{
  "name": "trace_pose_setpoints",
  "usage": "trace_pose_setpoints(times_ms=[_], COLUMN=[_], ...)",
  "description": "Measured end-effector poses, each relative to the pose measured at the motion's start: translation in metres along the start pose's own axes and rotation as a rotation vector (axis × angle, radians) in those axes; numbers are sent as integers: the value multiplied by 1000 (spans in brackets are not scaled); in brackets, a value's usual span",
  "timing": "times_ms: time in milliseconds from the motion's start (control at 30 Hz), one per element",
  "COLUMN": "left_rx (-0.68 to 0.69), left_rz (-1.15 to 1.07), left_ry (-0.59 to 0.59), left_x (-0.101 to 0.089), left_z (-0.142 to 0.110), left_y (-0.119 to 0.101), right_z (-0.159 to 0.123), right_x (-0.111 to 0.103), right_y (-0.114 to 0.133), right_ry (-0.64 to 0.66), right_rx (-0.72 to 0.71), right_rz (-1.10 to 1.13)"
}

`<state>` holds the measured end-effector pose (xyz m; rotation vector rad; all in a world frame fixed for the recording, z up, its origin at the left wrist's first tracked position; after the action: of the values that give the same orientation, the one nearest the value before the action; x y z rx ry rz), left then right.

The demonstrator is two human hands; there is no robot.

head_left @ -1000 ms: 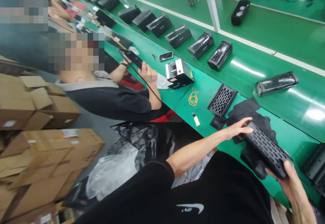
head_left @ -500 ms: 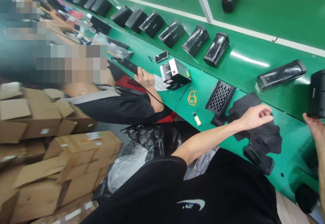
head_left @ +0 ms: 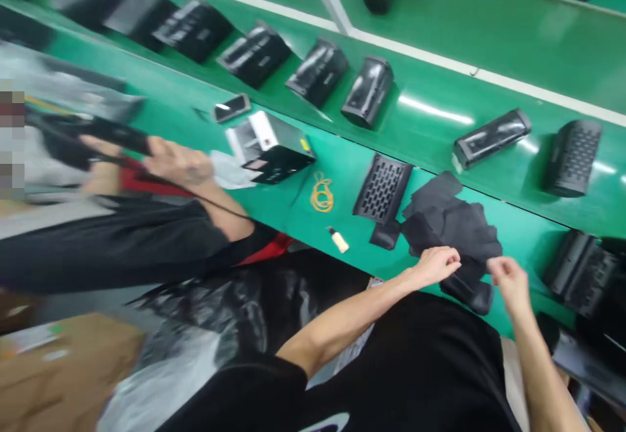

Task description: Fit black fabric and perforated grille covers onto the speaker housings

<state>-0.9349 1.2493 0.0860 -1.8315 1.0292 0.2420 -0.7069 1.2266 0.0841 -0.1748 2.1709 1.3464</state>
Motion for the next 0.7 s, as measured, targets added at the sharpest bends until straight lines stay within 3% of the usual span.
trace_pose_setpoints(times_ms=[100, 200, 367, 433, 567, 700], left_rx=[44, 75, 107, 116, 94, 12], left_rz=[-27, -46, -90, -117, -189, -325], left_ry=[7, 26, 64, 71, 46, -7], left_x=[1, 3, 8, 7, -2, -12], left_z=[6, 8, 5, 5, 7, 2], left_y=[-4, -7, -15, -19, -20, -7], right_z=[-70, -91, -56, -33, 2, -8], right_x=[21, -8, -118, -149, -169, -192], right_y=[-34, -52, -61, -61, -62, -46], right_ry=[20, -114, -448, -528, -498, -540], right_rx=[135, 218, 246, 240, 211, 105], right_rz=[11, -13, -196, -291, -429, -512])
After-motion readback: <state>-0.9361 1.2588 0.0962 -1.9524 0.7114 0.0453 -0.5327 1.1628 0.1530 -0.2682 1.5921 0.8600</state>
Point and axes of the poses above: each hand's wrist, its own z-axis towards the middle knuckle, its own x-axis out of the palm, y = z × x, the point moved 8 cm from there along z, towards the middle knuckle, and after that the axes turned 10 degrees about -y, right-handed, at the moved point
